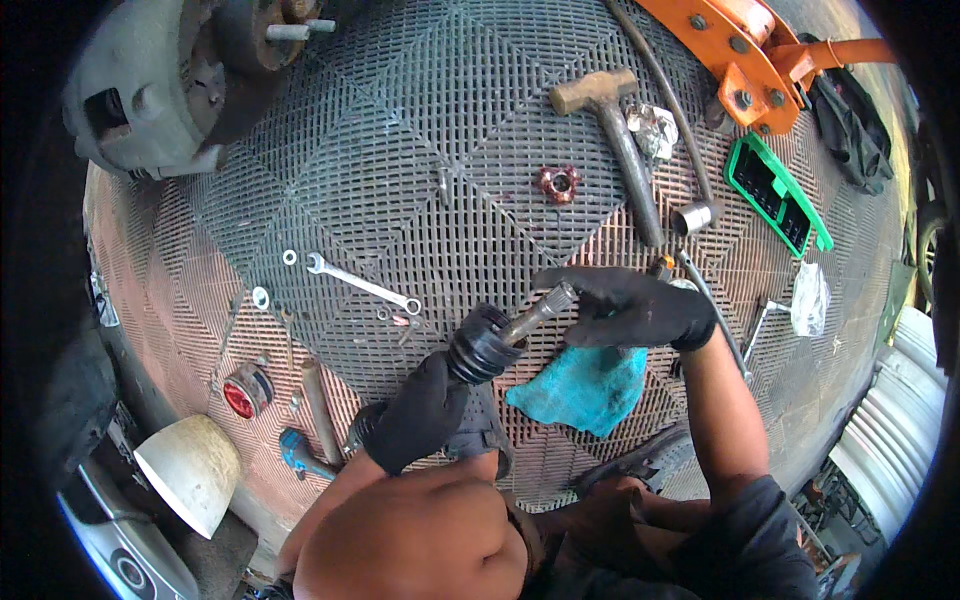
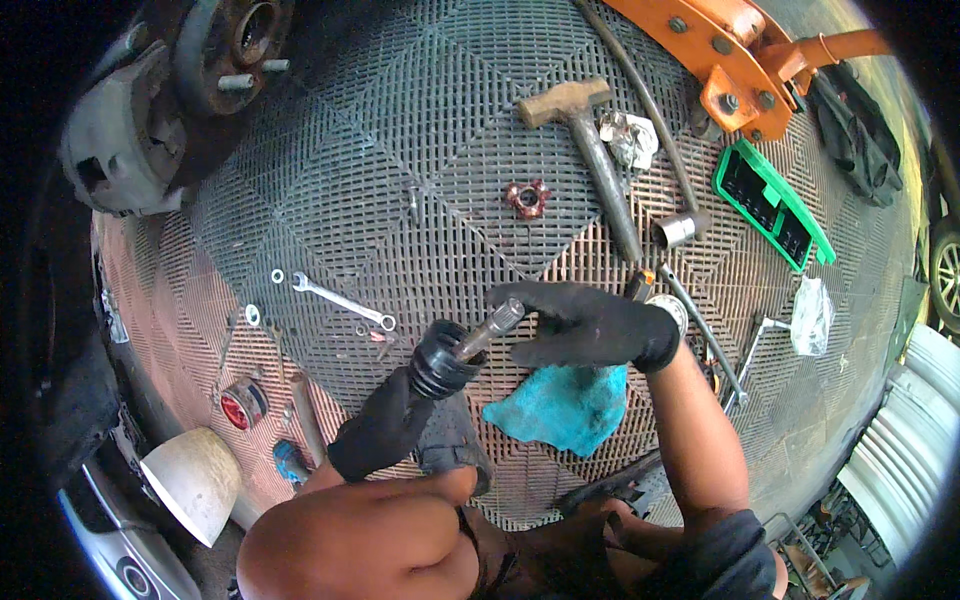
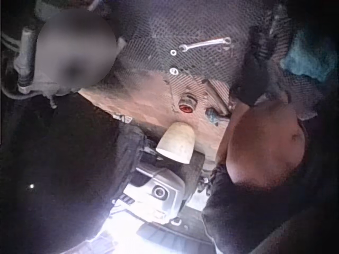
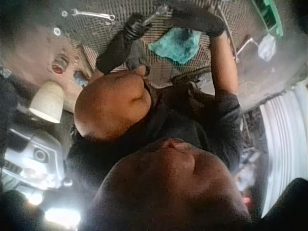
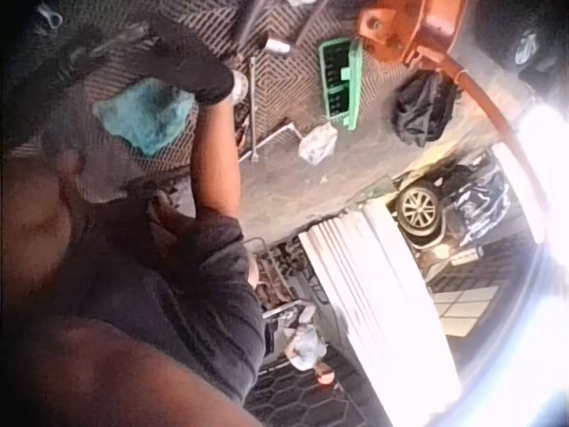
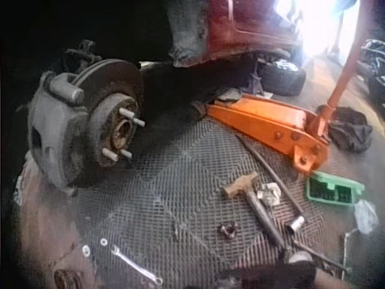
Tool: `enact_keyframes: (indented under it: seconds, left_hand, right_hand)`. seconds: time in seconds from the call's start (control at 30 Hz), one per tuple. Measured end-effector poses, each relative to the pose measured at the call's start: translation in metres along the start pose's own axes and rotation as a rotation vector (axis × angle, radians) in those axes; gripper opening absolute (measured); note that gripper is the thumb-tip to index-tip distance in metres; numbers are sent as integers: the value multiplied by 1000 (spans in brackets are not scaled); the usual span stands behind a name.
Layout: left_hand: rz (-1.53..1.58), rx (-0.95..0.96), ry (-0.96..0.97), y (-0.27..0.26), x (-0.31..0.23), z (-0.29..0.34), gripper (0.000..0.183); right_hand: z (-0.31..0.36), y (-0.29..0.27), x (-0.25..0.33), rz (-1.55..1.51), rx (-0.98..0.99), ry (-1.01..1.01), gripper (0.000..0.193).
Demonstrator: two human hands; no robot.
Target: The person applies red grease to a CV axle joint by hand, wipes the shaft with a cloth, and handles mechanical components while working on the ground near a jacked-up vehicle.
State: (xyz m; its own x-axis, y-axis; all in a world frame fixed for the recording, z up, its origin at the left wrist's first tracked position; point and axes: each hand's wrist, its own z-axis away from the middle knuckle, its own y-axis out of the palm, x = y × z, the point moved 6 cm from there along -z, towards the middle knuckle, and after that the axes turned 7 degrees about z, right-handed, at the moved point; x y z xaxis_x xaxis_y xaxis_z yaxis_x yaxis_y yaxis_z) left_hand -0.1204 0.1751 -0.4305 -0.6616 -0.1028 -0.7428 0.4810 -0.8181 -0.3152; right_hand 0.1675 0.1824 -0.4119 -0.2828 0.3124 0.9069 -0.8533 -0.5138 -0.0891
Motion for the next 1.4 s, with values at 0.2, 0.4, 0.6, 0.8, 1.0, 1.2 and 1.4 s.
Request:
enact_keyframes:
  seconds: [0.2,0.4,0.6,0.8,1.0,1.2,1.4]
  left_hand:
    - [-19,-73,-33,4,-7,10,32]
    - [3,-182,-54,3,-17,20,29]
    - [-34,-217,-144,7,-21,30,31]
    - [-92,-231,-113,1,-22,25,37]
    - [-74,-219,-93,7,-5,16,39]
    - [350,-33,85,34,15,-5,38]
    - [263,33,127,34,29,-1,37]
  right_hand:
    - [1,30,-19,-507,35,34,40]
    - [5,30,-8,-390,40,-143,40]
    - [8,37,-3,-457,45,-133,41]
    - [7,26,8,-237,40,-148,42]
    - [9,28,10,-350,4,-120,41]
    - [-2,31,-14,-404,-70,-52,34]
    - [-13,27,-21,-347,-32,-105,45]
